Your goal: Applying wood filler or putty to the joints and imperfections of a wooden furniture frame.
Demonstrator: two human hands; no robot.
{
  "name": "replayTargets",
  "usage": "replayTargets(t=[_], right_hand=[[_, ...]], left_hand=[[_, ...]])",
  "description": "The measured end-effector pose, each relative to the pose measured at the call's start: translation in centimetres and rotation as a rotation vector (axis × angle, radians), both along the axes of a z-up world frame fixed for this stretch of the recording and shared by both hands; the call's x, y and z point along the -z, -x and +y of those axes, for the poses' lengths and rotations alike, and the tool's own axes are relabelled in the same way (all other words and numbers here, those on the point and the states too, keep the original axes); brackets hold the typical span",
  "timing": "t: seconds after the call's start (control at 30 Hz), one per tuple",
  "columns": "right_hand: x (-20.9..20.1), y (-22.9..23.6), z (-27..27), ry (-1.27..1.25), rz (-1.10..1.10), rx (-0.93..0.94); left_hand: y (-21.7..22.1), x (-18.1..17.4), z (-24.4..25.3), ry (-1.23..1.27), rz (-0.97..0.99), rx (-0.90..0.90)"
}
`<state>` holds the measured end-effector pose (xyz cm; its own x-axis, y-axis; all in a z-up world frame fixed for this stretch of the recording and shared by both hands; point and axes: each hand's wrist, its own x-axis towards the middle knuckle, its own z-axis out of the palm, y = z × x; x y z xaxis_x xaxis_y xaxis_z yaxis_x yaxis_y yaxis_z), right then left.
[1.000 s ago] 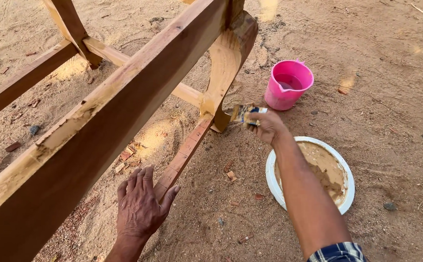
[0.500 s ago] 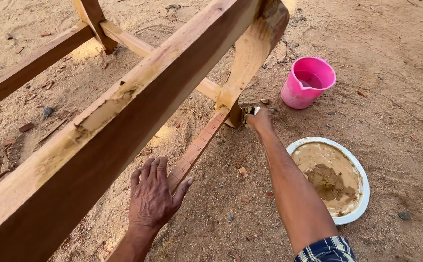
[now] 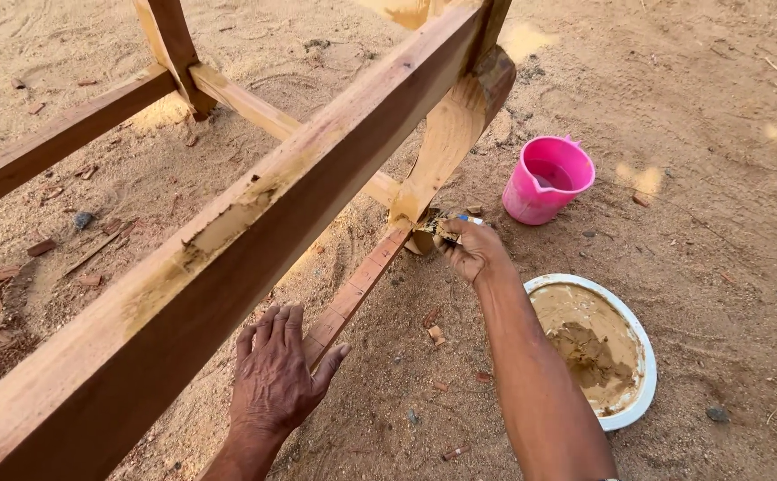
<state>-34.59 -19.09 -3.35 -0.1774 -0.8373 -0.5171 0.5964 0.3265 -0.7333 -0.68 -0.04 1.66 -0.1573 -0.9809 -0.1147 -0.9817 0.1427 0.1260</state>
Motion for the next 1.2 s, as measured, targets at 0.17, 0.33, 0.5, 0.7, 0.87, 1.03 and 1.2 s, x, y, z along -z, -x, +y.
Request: replayTargets(t=[0.17,0.33,0.5,0.7,0.87,1.03,1.2], right_hand=[[-1.8,1.0,-0.2,0.046,-0.109,0.017],[-4.6,1.8,-0.1,0.102,-0.143,0.03],[-11.1,3.3,1.7,0.208,-0.154,0.026],[-13.2,3.2,5.3,0.265,-0.079,0.144],[-4.3,-1.9,4.1,0.261,0.019,0.305],[-6.2,-12.3,3.7,0.274,0.588,0.558],[-2.8,-11.7,4.5,0.482,0.846,0.569]], left_hand=[[0.3,-0.5,0.2,-0.025,-0.007,-0.003],[0.6,-0.5,0.1,0.007,0.021,-0.024],[1.0,-1.6,0.3,-0.006,-0.019,-0.032],[1.3,-0.7,0.3,0.054,-0.034,-0.027],[1.3,-0.4,0.0,0.084,-0.022,-0.017],[1.7,-1.3,0.1,0.054,-0.039,-0.025],[1.8,-0.9,0.2,0.088,-0.035,-0.013]])
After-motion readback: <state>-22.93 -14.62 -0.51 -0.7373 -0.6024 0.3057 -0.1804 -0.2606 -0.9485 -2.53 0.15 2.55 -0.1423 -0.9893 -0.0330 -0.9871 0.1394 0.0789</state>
